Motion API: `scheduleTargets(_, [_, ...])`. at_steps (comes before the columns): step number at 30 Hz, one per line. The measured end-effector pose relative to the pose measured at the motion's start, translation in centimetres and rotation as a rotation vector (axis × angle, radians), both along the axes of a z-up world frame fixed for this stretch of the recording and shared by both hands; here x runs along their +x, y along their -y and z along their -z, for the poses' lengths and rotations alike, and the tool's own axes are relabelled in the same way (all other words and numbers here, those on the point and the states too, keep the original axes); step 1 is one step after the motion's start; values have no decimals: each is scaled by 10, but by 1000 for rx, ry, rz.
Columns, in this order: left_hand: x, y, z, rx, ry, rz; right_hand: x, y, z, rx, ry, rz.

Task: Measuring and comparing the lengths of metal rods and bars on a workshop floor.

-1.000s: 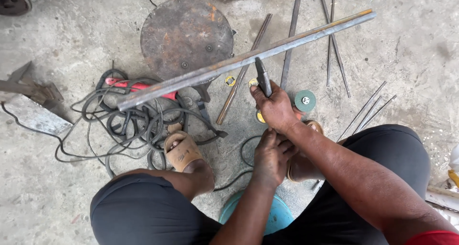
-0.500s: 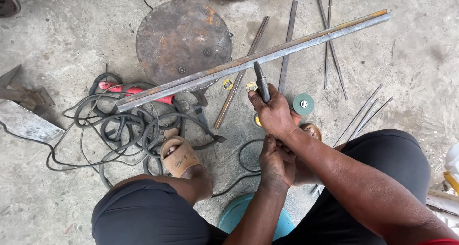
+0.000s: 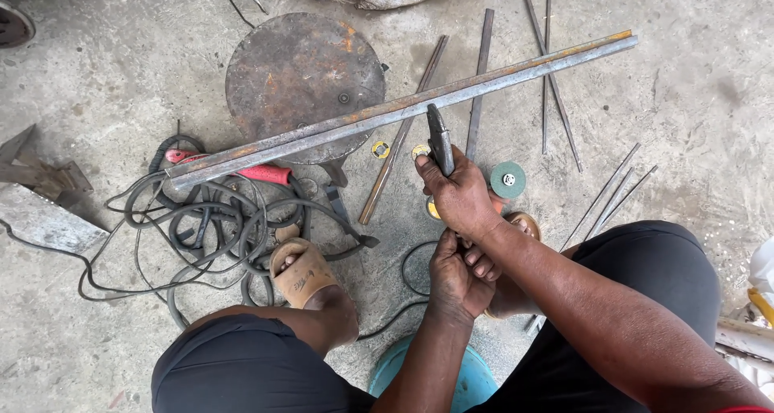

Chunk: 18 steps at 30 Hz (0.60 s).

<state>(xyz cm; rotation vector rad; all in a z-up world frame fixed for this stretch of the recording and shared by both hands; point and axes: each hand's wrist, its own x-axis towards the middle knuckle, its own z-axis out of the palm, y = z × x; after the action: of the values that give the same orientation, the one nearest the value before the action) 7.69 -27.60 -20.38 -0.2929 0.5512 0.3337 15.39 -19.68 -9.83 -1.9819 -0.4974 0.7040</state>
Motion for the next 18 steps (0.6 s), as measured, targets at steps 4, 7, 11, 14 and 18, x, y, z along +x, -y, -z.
scheduleTargets(4, [-6,-13,-35,129,-103,103,13,4,18,-62,37,-31])
scheduleTargets(7, [-28,-28,-84,470,-649,158,18,8,13,-90,67,-65])
scheduleTargets(11, [-62,-50,-125,986,-715,-172,19,16,7,-124,105,-174])
scheduleTargets(14, [-89,-89,-174,1604,-850,-184,20,19,7,-105,94,-189])
scheduleTargets(18, [-108,-160,-196,2473,-1067,-223,27,24,6,-147,94,-179])
